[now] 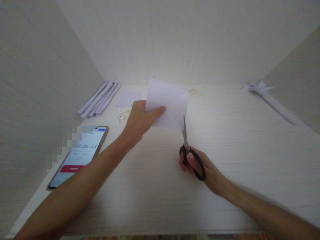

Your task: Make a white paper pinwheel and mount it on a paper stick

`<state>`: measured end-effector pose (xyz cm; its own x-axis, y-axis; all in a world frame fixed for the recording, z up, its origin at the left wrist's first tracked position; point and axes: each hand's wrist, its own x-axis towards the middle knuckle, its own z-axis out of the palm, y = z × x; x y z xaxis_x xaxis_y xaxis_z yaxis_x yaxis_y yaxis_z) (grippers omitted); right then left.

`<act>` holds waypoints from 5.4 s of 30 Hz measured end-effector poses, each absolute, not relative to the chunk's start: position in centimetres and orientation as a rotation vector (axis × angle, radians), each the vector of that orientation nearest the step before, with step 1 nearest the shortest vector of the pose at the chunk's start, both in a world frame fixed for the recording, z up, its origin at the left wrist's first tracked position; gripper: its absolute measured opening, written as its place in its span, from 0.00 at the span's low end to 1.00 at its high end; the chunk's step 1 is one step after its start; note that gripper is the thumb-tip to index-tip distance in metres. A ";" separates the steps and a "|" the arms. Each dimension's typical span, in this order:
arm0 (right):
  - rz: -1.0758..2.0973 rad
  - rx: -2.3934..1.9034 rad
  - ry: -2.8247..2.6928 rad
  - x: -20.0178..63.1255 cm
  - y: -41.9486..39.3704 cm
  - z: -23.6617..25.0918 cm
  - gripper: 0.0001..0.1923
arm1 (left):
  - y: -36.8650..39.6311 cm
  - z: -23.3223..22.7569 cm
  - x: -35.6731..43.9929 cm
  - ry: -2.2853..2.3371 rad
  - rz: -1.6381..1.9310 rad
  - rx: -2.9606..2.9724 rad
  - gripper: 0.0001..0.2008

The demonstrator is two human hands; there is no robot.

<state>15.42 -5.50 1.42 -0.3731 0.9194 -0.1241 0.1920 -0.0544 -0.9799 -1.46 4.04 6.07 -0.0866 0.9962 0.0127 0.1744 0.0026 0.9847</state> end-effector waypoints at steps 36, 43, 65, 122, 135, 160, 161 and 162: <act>1.583 -1.172 -1.627 15.8 -5.5 1.7 0.25 | 4.1 7.0 -1.9 1.345 1.155 1.340 0.13; 1.580 -1.190 -1.657 15.7 -5.4 2.0 0.26 | 4.0 7.2 -1.9 1.375 1.123 1.344 0.14; 1.598 -1.224 -1.661 15.5 -5.3 2.2 0.26 | 3.9 7.2 -1.8 1.371 1.104 1.325 0.13; 1.583 -1.233 -1.690 15.7 -5.4 2.2 0.26 | 4.0 7.0 -1.8 1.382 1.087 1.345 0.14; 1.607 -1.234 -1.702 15.7 -5.2 2.3 0.25 | 4.2 7.2 -2.0 1.344 1.056 1.388 0.12; 1.570 -1.297 -1.744 15.7 -5.2 2.2 0.24 | 4.4 7.0 -2.2 1.330 1.043 1.408 0.11; 1.564 -1.299 -1.750 15.7 -5.2 2.2 0.24 | 4.4 6.9 -2.3 1.331 1.045 1.409 0.12; 1.556 -1.301 -1.755 15.7 -5.2 2.1 0.24 | 4.4 6.9 -2.3 1.330 1.043 1.409 0.12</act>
<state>15.66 -5.22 2.11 -0.4504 0.8589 -0.2436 0.3446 -0.0844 -0.9350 -2.29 4.41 6.92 0.0623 0.9980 -0.0068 0.2319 -0.0079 0.9727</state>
